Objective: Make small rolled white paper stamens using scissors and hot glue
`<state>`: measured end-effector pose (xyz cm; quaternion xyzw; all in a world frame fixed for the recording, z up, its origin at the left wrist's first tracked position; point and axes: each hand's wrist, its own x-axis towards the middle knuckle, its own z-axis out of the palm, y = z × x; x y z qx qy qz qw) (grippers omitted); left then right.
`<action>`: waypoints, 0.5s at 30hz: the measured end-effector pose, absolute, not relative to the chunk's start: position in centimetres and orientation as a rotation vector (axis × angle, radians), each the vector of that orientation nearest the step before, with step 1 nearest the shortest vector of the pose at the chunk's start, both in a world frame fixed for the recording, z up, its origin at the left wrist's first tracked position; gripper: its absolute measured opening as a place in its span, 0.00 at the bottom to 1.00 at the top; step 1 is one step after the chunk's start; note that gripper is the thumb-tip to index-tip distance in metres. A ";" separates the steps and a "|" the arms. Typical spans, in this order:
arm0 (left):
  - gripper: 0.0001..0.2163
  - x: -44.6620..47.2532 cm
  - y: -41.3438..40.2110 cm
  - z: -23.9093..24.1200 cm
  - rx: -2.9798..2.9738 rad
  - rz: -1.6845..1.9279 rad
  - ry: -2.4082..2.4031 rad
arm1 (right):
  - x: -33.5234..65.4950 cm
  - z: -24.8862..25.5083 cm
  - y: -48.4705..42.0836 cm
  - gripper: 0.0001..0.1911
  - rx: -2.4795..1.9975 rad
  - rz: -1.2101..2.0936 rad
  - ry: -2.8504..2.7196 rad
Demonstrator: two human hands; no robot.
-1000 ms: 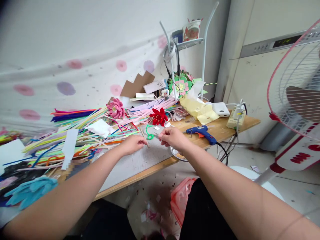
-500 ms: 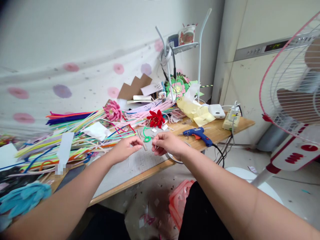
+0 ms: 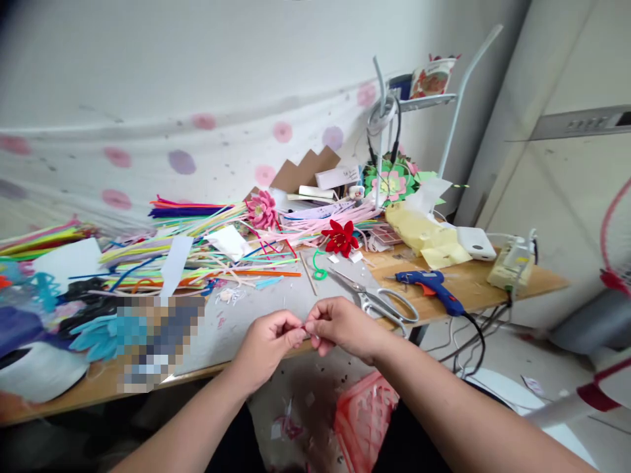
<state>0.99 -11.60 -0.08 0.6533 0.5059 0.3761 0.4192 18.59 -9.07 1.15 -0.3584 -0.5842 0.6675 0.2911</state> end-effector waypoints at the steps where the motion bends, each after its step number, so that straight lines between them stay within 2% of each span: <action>1: 0.05 0.4 -11.9 -0.1 1.626 0.937 1.278 | 18.3 1.0 -9.2 0.18 -0.954 1.791 -1.562; 11: 0.04 -2.9 -13.9 -0.5 1.656 0.827 1.249 | 16.4 0.0 -10.4 0.16 -0.963 1.871 -1.609; 15: 0.04 -4.9 -13.4 0.3 1.775 0.796 1.266 | 16.3 0.4 -11.2 0.12 -0.989 1.739 -1.819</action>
